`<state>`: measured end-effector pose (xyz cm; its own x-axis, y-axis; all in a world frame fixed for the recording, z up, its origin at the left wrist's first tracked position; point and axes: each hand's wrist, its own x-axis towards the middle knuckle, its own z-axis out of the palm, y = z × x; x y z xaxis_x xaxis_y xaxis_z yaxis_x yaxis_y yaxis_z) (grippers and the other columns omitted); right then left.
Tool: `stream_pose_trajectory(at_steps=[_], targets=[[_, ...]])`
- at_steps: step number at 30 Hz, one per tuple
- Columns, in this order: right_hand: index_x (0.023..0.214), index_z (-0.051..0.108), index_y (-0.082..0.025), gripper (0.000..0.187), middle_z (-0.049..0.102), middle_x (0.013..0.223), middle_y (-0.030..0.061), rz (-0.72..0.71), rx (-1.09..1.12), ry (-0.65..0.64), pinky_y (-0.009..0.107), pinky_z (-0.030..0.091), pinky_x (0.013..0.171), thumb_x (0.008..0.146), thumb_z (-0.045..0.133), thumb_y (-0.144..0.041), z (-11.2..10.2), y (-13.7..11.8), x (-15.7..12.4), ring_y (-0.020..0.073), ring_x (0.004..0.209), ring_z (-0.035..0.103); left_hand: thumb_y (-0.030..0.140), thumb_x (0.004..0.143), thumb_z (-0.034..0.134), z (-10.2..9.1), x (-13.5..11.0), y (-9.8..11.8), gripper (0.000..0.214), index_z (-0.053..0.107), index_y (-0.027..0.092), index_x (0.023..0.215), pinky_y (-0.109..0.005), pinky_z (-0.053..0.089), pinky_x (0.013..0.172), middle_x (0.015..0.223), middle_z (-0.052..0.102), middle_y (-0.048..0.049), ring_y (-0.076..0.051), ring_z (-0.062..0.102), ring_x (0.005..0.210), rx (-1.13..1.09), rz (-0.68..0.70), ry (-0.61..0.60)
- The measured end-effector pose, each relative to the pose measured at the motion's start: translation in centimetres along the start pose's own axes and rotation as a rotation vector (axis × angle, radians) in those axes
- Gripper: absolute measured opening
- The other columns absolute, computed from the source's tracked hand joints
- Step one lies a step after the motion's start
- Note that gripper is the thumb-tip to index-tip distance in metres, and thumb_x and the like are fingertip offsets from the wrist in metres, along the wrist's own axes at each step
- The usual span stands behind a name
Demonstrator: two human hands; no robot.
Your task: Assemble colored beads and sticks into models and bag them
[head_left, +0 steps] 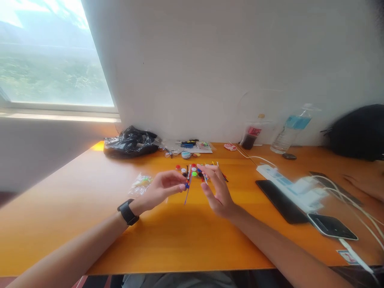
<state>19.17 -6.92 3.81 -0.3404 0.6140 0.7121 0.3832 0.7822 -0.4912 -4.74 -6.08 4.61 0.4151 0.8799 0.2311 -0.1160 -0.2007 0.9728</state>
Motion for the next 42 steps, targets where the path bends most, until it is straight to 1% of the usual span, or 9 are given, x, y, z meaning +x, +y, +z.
stream_pose_trajectory(at_steps=[3,6,8,10,13,17,22,35,42], targets=[[0.154,0.045,-0.032,0.049,0.053,0.121,0.0107,0.013,-0.009,0.016,0.052,0.044,0.104,0.107,0.042,-0.046,0.0,0.2,-0.1,0.0293,0.113,0.052,0.034,0.084,0.086,0.0,0.0,-0.1,0.027,0.074,0.015,0.099,-0.037,0.06,0.097,0.101,0.079,-0.0089,-0.021,0.075,0.097,0.0,0.01,0.033],[0.105,0.071,-0.025,0.046,0.056,0.102,0.0083,0.086,0.111,-0.123,0.047,0.047,0.095,0.108,0.036,-0.056,0.1,0.2,0.2,0.0257,0.099,0.054,0.036,0.084,0.086,-0.1,0.1,-0.3,0.028,0.075,0.014,0.098,-0.036,0.061,0.095,0.103,0.079,-0.0093,-0.021,0.076,0.097,0.009,0.033,0.082],[0.068,0.058,-0.022,0.061,0.052,0.082,0.0053,0.178,0.259,-0.24,0.04,0.048,0.08,0.108,0.03,-0.058,0.2,0.2,0.4,0.0208,0.079,0.052,0.037,0.084,0.086,-0.1,0.2,-0.5,0.03,0.076,0.015,0.102,-0.037,0.062,0.096,0.107,0.079,-0.01,-0.022,0.076,0.1,0.014,0.052,0.105],[0.057,0.042,-0.021,0.065,0.046,0.073,0.0032,0.224,0.36,-0.265,0.036,0.045,0.071,0.109,0.029,-0.058,0.3,0.2,0.6,0.0177,0.069,0.047,0.038,0.084,0.085,-0.2,0.2,-0.6,0.033,0.077,0.016,0.108,-0.038,0.061,0.097,0.112,0.079,-0.0108,-0.023,0.075,0.103,0.026,0.055,0.109],[0.064,0.047,-0.021,0.056,0.049,0.073,0.0019,0.198,0.351,-0.195,0.035,0.042,0.071,0.107,0.041,-0.056,0.4,0.2,0.7,0.0172,0.071,0.048,0.04,0.086,0.083,-0.3,0.2,-0.7,0.033,0.078,0.017,0.11,-0.04,0.061,0.099,0.114,0.08,-0.0114,-0.025,0.075,0.105,0.071,0.04,0.109],[0.1,0.059,-0.023,0.023,0.054,0.083,0.0002,0.238,0.306,-0.138,0.032,0.043,0.072,0.101,0.06,-0.046,0.9,0.3,0.5,0.0169,0.076,0.05,0.04,0.085,0.083,-0.1,0.2,-0.6,0.031,0.079,0.016,0.105,-0.04,0.061,0.098,0.111,0.08,-0.0113,-0.025,0.075,0.103,0.101,0.034,0.106],[0.121,0.057,-0.026,0.023,0.053,0.086,-0.0007,0.25,0.318,-0.161,0.03,0.045,0.073,0.101,0.061,-0.037,1.6,0.5,0.0,0.0159,0.077,0.052,0.038,0.085,0.083,0.2,0.1,-0.5,0.03,0.078,0.014,0.103,-0.037,0.062,0.094,0.107,0.08,-0.0117,-0.024,0.076,0.1,0.124,0.055,0.072],[0.102,0.065,-0.022,0.019,0.067,0.097,0.0044,0.226,0.262,-0.102,0.034,0.052,0.083,0.102,0.061,-0.041,2.3,1.3,0.1,0.0186,0.088,0.061,0.037,0.091,0.077,-0.2,0.3,-1.1,0.03,0.075,0.015,0.112,-0.037,0.062,0.093,0.112,0.078,-0.0129,-0.024,0.074,0.101,0.259,0.201,-0.006],[0.099,0.059,-0.023,0.026,0.063,0.091,0.002,0.36,0.441,-0.095,0.031,0.054,0.078,0.104,0.056,-0.048,2.6,2.4,0.1,0.0164,0.081,0.062,0.02,0.094,0.061,-5.6,2.2,-1.5,0.021,0.071,0.02,0.112,-0.031,0.057,0.083,0.106,0.077,-0.0078,-0.02,0.072,0.096,0.669,0.28,0.255]])
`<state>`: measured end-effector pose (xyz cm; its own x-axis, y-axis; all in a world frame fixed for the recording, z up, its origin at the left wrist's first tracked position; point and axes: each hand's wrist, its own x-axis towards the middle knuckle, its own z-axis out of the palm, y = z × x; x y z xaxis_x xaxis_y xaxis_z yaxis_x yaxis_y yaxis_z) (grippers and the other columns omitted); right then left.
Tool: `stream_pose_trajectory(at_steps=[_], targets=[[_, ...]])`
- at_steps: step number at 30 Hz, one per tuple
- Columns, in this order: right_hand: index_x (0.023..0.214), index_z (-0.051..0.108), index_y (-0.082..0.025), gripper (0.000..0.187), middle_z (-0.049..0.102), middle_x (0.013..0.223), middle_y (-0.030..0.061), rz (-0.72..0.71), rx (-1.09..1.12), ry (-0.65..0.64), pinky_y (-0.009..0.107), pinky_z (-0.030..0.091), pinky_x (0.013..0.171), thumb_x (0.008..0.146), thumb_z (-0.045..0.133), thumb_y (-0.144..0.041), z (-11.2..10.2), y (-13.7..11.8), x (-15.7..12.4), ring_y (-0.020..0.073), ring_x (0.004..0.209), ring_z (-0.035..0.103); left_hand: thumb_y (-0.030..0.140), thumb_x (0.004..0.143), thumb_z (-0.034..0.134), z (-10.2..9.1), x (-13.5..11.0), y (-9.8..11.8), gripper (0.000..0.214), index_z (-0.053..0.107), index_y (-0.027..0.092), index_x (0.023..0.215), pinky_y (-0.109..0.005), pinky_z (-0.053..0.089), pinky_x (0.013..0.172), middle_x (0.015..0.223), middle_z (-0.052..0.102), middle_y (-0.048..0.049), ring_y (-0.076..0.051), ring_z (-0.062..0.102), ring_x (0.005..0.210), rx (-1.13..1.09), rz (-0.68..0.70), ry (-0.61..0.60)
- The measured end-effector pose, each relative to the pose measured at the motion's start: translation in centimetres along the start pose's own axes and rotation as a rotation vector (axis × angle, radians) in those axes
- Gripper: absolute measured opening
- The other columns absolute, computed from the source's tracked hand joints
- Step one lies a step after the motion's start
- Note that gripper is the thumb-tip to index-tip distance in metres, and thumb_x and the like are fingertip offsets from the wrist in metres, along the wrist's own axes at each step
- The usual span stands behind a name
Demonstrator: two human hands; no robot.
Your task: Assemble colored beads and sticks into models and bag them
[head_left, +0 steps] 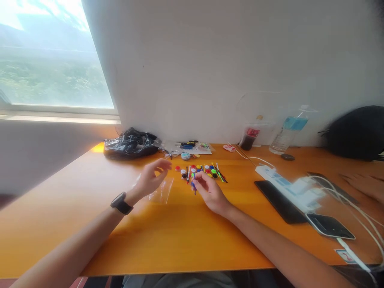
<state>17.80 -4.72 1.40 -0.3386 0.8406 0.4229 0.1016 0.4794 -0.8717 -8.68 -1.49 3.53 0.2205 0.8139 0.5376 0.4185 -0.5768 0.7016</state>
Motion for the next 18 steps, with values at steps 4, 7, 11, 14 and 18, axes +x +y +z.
stream_pose_trajectory(at_steps=[4,7,11,14,18], targets=[[0.101,0.055,-0.024,0.028,0.055,0.084,-0.0009,0.035,0.028,-0.009,0.028,0.049,0.069,0.105,0.052,-0.052,0.0,-0.1,-0.1,0.0144,0.071,0.055,0.015,0.078,0.064,-1.8,0.7,-2.8,0.015,0.073,0.02,0.088,-0.03,0.053,0.075,0.096,0.076,-0.0048,-0.021,0.068,0.086,0.3,0.034,-0.178],[0.1,0.056,-0.024,0.028,0.052,0.084,-0.001,0.022,-0.022,-0.008,0.027,0.045,0.07,0.106,0.05,-0.051,0.0,-0.3,-0.1,0.0146,0.074,0.051,0.017,0.075,0.066,-1.8,0.5,-3.0,0.014,0.076,0.021,0.085,-0.032,0.052,0.077,0.094,0.076,-0.0049,-0.023,0.067,0.086,0.392,0.058,-0.308],[0.094,0.057,-0.022,0.032,0.05,0.086,-0.0002,0.021,-0.031,-0.064,0.028,0.041,0.073,0.108,0.047,-0.048,0.0,-0.6,-0.2,0.0153,0.077,0.047,0.011,0.078,0.06,-0.8,0.1,-2.1,0.023,0.078,0.021,0.087,-0.033,0.054,0.085,0.099,0.077,-0.0067,-0.024,0.068,0.094,0.341,0.129,-0.391],[0.089,0.057,-0.021,0.036,0.05,0.084,0.0001,0.072,-0.031,-0.074,0.028,0.039,0.073,0.108,0.046,-0.049,-0.1,-0.9,-0.2,0.0159,0.079,0.047,0.009,0.084,0.054,0.0,-0.1,-1.7,0.03,0.079,0.023,0.09,-0.034,0.054,0.093,0.111,0.076,-0.0059,-0.024,0.068,0.105,0.291,0.186,-0.435],[0.089,0.057,-0.021,0.032,0.05,0.082,-0.0006,0.173,0.016,-0.025,0.028,0.038,0.069,0.105,0.051,-0.048,-0.4,-1.3,-0.2,0.0158,0.075,0.046,0.015,0.091,0.056,0.7,-0.6,-1.2,0.025,0.077,0.024,0.1,-0.034,0.055,0.096,0.12,0.073,-0.006,-0.022,0.067,0.11,0.244,0.27,-0.499]])
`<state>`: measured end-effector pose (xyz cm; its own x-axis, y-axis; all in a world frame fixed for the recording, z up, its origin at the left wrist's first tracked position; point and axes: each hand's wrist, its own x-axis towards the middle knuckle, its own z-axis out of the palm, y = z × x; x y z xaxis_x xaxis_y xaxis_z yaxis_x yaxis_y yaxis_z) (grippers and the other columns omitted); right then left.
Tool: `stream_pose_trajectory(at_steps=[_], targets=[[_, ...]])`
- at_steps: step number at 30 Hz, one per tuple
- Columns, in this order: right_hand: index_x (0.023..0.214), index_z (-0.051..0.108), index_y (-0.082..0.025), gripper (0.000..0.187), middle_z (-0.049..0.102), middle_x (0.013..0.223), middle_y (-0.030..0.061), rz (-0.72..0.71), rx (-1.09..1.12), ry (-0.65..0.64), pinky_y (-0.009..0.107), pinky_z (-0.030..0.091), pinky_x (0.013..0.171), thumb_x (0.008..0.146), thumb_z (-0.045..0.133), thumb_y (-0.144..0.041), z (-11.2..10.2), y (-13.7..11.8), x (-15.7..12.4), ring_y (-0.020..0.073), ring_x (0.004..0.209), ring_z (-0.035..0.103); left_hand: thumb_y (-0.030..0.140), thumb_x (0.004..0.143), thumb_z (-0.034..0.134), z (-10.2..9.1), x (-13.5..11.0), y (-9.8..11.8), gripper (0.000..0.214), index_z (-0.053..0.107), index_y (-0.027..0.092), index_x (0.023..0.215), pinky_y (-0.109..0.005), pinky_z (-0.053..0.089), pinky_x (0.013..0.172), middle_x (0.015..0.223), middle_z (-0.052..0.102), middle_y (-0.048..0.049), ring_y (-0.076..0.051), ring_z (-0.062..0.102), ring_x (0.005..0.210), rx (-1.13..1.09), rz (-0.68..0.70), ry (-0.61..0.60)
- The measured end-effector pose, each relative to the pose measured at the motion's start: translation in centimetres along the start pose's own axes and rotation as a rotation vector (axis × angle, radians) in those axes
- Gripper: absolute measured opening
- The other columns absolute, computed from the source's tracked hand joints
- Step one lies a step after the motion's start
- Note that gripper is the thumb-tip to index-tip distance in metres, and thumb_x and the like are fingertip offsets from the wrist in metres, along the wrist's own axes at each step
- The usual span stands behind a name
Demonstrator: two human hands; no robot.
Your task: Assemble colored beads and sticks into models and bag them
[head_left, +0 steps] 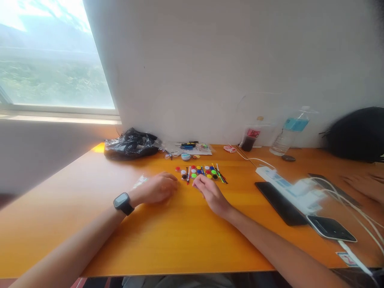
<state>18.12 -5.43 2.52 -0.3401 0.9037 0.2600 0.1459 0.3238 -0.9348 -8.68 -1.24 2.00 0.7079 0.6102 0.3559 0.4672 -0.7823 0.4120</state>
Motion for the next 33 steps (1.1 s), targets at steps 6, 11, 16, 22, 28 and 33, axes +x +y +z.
stream_pose_trajectory(at_steps=[6,11,16,22,28,33], targets=[[0.1,0.061,-0.024,0.025,0.05,0.081,-0.0011,-0.011,0.071,0.034,0.028,0.037,0.064,0.105,0.052,-0.046,0.0,0.1,0.2,0.0151,0.068,0.043,0.036,0.095,0.067,0.8,0.2,1.9,0.014,0.073,0.024,0.1,-0.039,0.054,0.098,0.12,0.072,-0.0074,-0.024,0.066,0.108,-0.018,0.061,-0.021],[0.109,0.06,-0.023,0.029,0.054,0.089,0.0007,-0.045,0.187,-0.054,0.032,0.044,0.073,0.106,0.05,-0.05,1.2,0.7,0.0,0.0158,0.074,0.052,0.041,0.09,0.072,1.1,0.3,3.6,0.024,0.073,0.028,0.11,-0.041,0.051,0.1,0.124,0.07,-0.0057,-0.026,0.064,0.11,0.022,0.078,-0.069],[0.108,0.062,-0.022,0.031,0.056,0.085,0.0011,-0.045,0.233,-0.117,0.035,0.046,0.082,0.107,0.049,-0.05,1.7,0.6,-0.3,0.0177,0.079,0.056,0.052,0.085,0.076,1.0,0.1,4.7,0.04,0.07,0.035,0.121,-0.046,0.048,0.096,0.135,0.064,-0.0044,-0.032,0.061,0.115,0.119,0.041,-0.082],[0.105,0.063,-0.021,0.031,0.053,0.084,-0.0004,-0.005,0.204,-0.258,0.032,0.044,0.076,0.107,0.048,-0.048,1.5,0.2,-1.1,0.0144,0.072,0.051,0.065,0.082,0.074,1.2,0.1,5.2,0.044,0.073,0.032,0.111,-0.045,0.047,0.094,0.127,0.065,-0.0067,-0.031,0.061,0.108,0.136,0.022,-0.099],[0.11,0.063,-0.023,0.027,0.058,0.09,0.0005,-0.027,0.012,-0.267,0.03,0.047,0.079,0.108,0.048,-0.045,1.7,0.8,-1.0,0.0154,0.08,0.054,0.072,0.078,0.075,0.3,0.2,4.6,0.073,0.061,0.029,0.135,-0.044,0.048,0.094,0.137,0.062,-0.0105,-0.034,0.06,0.115,0.112,0.03,-0.098],[0.107,0.058,-0.024,0.022,0.062,0.099,0.002,-0.007,0.089,-0.158,0.032,0.054,0.082,0.104,0.055,-0.046,1.7,2.0,-0.6,0.0181,0.09,0.061,0.072,0.077,0.075,0.0,0.2,3.6,0.071,0.063,0.026,0.129,-0.039,0.049,0.081,0.11,0.069,-0.0093,-0.03,0.063,0.097,0.114,0.028,-0.118]])
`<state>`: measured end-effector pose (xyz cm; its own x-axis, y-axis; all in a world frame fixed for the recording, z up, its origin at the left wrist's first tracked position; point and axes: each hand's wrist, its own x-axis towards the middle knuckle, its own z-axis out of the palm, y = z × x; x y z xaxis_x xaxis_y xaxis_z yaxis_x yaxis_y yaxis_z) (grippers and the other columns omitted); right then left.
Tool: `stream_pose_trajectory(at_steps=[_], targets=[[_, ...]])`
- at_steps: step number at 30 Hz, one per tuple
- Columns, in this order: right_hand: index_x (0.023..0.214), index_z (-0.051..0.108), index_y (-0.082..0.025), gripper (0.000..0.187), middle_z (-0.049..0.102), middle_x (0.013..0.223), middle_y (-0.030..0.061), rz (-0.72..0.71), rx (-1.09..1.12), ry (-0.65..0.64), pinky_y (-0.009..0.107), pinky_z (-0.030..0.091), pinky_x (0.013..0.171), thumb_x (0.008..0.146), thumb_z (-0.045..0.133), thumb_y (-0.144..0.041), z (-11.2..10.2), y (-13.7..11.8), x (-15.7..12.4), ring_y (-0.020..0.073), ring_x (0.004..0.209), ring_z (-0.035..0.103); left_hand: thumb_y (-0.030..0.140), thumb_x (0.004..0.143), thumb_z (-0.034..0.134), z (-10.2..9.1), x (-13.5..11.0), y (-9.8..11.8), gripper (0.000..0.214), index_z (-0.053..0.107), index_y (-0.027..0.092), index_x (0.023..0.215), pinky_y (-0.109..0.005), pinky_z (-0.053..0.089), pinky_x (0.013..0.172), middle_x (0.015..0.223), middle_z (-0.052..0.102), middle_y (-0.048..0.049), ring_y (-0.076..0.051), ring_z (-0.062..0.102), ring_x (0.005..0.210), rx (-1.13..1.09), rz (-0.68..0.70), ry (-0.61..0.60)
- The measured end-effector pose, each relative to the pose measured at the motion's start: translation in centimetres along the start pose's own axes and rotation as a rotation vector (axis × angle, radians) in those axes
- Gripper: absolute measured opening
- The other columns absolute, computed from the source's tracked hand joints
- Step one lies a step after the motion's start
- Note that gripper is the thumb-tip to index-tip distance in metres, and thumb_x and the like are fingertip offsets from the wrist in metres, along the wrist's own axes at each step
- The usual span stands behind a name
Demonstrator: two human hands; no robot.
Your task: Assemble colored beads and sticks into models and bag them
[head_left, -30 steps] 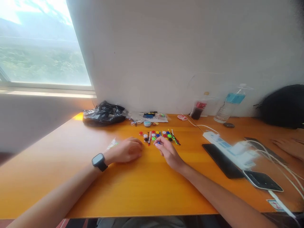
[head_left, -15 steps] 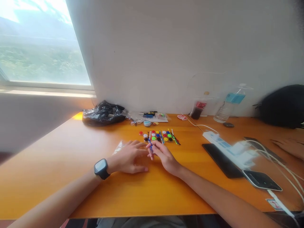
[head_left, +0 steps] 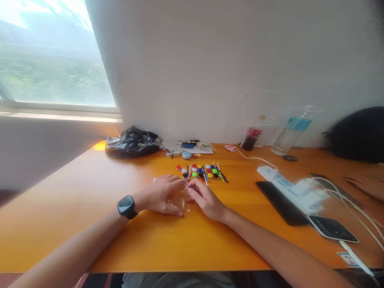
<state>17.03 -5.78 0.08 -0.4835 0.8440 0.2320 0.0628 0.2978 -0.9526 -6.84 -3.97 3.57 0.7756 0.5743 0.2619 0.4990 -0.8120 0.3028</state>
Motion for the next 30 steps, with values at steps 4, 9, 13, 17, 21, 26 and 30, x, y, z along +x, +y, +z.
stream_pose_trajectory(at_steps=[4,9,13,17,21,26,30], targets=[[0.091,0.06,-0.021,0.027,0.06,0.086,0.0006,0.031,-0.044,0.05,0.03,0.055,0.075,0.1,0.062,-0.046,-0.2,0.2,0.3,0.0169,0.079,0.06,0.072,0.076,0.076,0.5,-0.1,-0.8,0.081,0.057,0.026,0.141,-0.039,0.052,0.081,0.114,0.069,-0.0117,-0.031,0.065,0.102,-0.013,-0.027,0.042],[0.078,0.062,-0.019,0.029,0.062,0.076,0.0005,0.047,-0.101,0.104,0.028,0.052,0.07,0.095,0.066,-0.042,-0.4,0.1,0.6,0.0156,0.071,0.059,0.073,0.077,0.076,1.0,-0.2,-1.5,0.087,0.055,0.026,0.147,-0.04,0.055,0.087,0.122,0.069,-0.0129,-0.032,0.067,0.107,-0.042,-0.052,0.068],[0.075,0.068,-0.018,0.021,0.066,0.072,0.0018,-0.012,-0.304,0.154,0.028,0.046,0.065,0.092,0.066,-0.03,-0.7,0.0,0.5,0.0157,0.068,0.059,0.074,0.075,0.077,0.9,-0.2,-1.6,0.094,0.051,0.027,0.152,-0.041,0.056,0.089,0.124,0.068,-0.0131,-0.033,0.067,0.11,-0.045,-0.062,0.059],[0.07,0.075,-0.019,0.017,0.064,0.068,0.0022,-0.117,-0.615,0.24,0.028,0.039,0.062,0.086,0.067,-0.021,-1.2,-0.7,0.2,0.0149,0.063,0.054,0.074,0.073,0.079,0.8,-0.2,-1.4,0.097,0.051,0.027,0.153,-0.042,0.056,0.089,0.122,0.068,-0.0133,-0.033,0.068,0.108,-0.05,-0.068,0.064],[0.062,0.071,-0.019,0.02,0.06,0.063,0.0019,-0.111,-0.83,0.268,0.029,0.033,0.06,0.081,0.065,-0.016,-1.7,-1.7,0.1,0.0142,0.06,0.05,0.073,0.074,0.078,1.0,-0.2,-1.2,0.093,0.053,0.026,0.151,-0.041,0.056,0.088,0.122,0.068,-0.0129,-0.033,0.068,0.107,-0.061,-0.075,0.083],[0.058,0.064,-0.019,0.026,0.053,0.062,0.0012,-0.087,-1.01,0.175,0.03,0.025,0.059,0.083,0.065,-0.018,-2.0,-2.5,0.0,0.0134,0.061,0.046,0.072,0.075,0.078,1.0,-0.1,-0.9,0.091,0.053,0.026,0.149,-0.04,0.057,0.087,0.122,0.067,-0.0123,-0.032,0.067,0.107,-0.069,-0.077,0.1],[0.064,0.066,-0.019,0.026,0.053,0.067,0.0011,-0.146,-1.056,0.101,0.03,0.024,0.059,0.09,0.063,-0.022,-1.8,-2.8,-0.2,0.0133,0.063,0.046,0.07,0.076,0.078,1.0,-0.1,-0.7,0.09,0.052,0.025,0.149,-0.04,0.056,0.085,0.119,0.067,-0.012,-0.031,0.067,0.103,-0.069,-0.073,0.104]])
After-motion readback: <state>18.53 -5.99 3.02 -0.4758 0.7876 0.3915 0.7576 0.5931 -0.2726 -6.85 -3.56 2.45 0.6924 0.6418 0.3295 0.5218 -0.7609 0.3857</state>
